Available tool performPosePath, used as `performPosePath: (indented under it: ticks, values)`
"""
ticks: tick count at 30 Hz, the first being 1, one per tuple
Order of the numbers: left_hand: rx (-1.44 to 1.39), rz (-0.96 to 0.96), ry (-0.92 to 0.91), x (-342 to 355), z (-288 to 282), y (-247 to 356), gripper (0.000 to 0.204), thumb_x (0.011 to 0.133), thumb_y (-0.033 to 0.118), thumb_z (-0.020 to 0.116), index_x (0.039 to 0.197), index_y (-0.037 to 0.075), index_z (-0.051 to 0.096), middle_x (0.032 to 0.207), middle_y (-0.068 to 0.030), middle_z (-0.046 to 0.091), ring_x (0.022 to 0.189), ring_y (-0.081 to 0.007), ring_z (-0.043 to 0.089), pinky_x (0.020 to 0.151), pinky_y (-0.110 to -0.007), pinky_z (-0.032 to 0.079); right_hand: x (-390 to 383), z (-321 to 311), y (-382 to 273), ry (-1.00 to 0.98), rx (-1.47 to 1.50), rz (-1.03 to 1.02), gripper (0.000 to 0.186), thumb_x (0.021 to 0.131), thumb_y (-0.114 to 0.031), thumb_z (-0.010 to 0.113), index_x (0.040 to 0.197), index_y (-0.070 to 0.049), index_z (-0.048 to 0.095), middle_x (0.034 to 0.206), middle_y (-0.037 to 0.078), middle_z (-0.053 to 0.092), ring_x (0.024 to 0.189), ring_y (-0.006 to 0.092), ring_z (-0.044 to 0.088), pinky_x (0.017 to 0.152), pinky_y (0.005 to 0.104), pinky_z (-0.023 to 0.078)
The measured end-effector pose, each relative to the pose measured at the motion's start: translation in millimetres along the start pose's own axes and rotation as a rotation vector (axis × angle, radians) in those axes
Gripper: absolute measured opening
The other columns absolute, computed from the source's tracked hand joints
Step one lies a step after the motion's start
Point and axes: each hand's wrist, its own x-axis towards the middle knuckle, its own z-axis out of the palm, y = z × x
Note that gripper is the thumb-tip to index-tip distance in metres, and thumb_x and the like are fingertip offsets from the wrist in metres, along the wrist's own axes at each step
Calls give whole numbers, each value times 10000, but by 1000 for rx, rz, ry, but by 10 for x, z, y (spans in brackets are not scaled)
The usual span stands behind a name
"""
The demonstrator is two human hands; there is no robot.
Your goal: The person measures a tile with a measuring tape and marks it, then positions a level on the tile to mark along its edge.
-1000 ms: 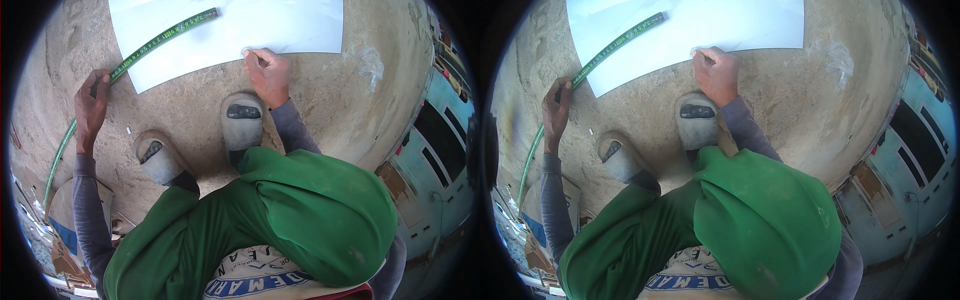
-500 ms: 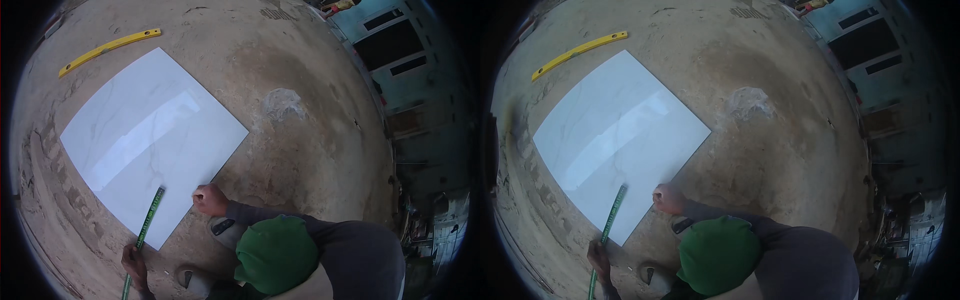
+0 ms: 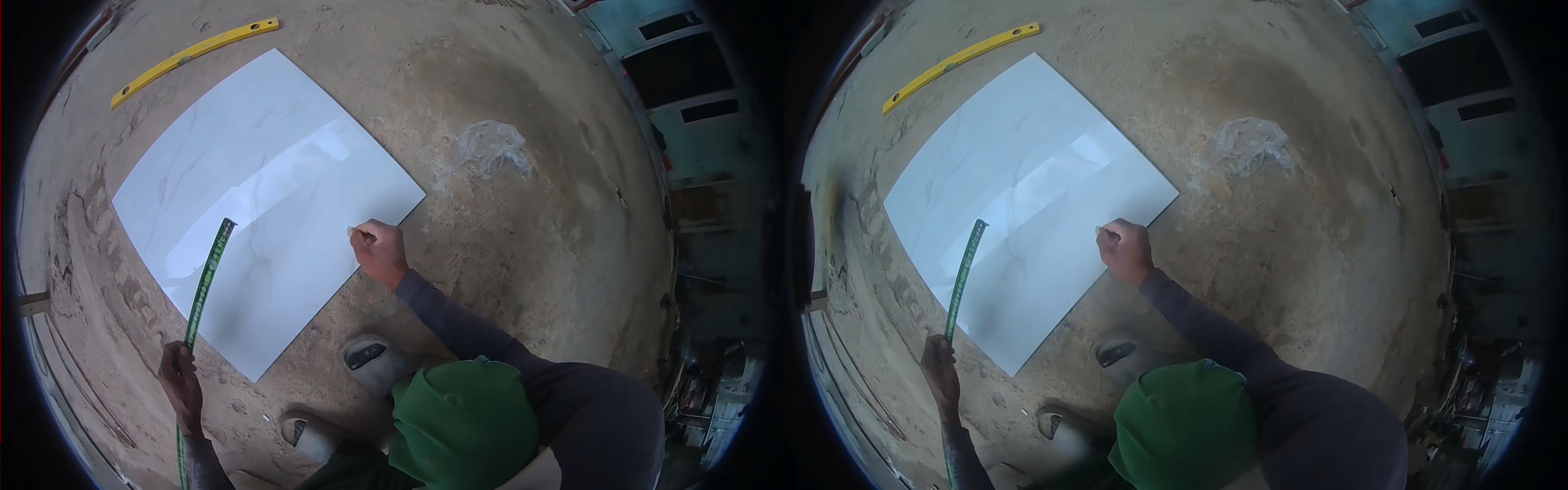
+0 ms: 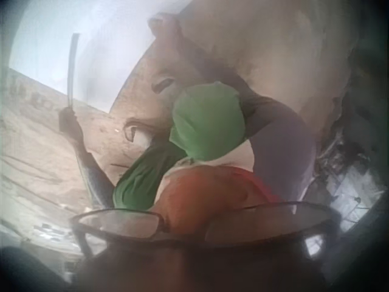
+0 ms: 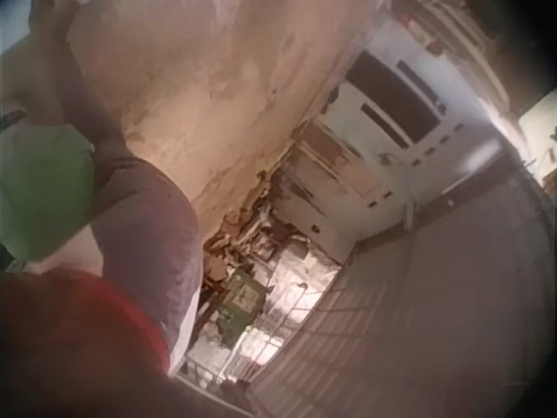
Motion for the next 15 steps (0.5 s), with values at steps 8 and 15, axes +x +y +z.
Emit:
performPosePath:
  ticks: [8, 15]
  values:
    - [63, 27, 51, 853, -488, 377, 358, 1169, 332, 604, 1180, -2, 733, 848, 21, 551, 787, -94, 467, 729, -284, 406, 194, -863, 955, 528, -578, 53, 208, 1053, -219, 706, 1051, -12, 689, 1040, 146, 702, 921, 330, 684, 823, 442, 555]
    - [114, 81, 65, 1714, -533, 1033, 352, 1164, 284, 623, 1310, -5, 760, 906, 53, 612, 761, -44, 456, 701, -238, 383, 89, -1447, 1665, 439, -842, -50, 277, 1089, -207, 619, 1038, 66, 633, 1268, 268, 642, 1236, 459, 591, 1052, 552, 477]
